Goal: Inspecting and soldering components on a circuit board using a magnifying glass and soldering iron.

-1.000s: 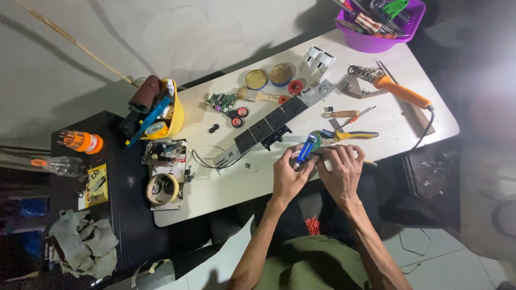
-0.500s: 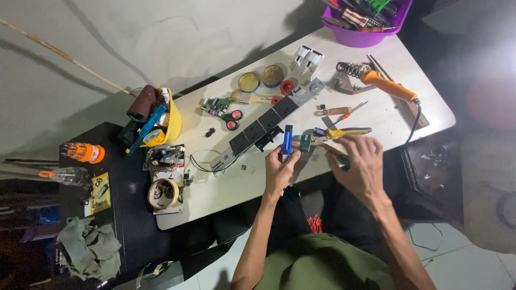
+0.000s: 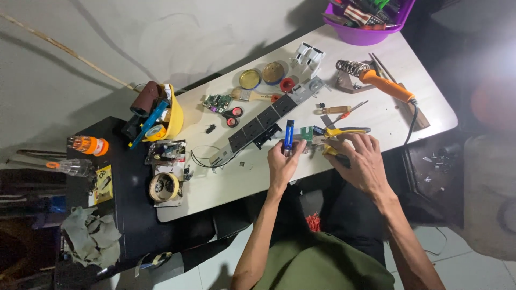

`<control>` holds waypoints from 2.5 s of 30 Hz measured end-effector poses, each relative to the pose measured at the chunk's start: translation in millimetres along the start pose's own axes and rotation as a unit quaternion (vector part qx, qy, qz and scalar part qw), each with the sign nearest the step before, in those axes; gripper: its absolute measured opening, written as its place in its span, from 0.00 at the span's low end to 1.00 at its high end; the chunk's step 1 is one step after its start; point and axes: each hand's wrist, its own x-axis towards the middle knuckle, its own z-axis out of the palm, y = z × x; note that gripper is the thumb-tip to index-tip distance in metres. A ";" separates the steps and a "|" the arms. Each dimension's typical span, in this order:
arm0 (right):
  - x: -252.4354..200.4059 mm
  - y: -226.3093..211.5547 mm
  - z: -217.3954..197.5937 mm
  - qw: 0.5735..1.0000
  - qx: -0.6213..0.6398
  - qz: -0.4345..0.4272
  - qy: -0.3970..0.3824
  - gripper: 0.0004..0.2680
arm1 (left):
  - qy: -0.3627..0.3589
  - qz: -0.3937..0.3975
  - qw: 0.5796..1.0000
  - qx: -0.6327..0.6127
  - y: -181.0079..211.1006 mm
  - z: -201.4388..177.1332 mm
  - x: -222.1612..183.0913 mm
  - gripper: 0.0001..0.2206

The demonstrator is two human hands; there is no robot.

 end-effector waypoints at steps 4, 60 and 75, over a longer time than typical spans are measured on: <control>-3.4 3.3 2.4 1.000 0.015 0.006 -0.016 0.11 | 0.004 -0.020 1.000 -0.022 5.5 3.9 0.5 0.20; 9.8 30.1 -4.3 0.993 0.066 0.016 -0.094 0.11 | -0.057 0.047 0.996 -0.057 14.6 -14.6 -13.2 0.11; 9.0 36.3 0.3 0.991 0.085 0.026 -0.102 0.13 | 0.006 0.133 0.988 0.072 15.3 -23.9 -8.3 0.09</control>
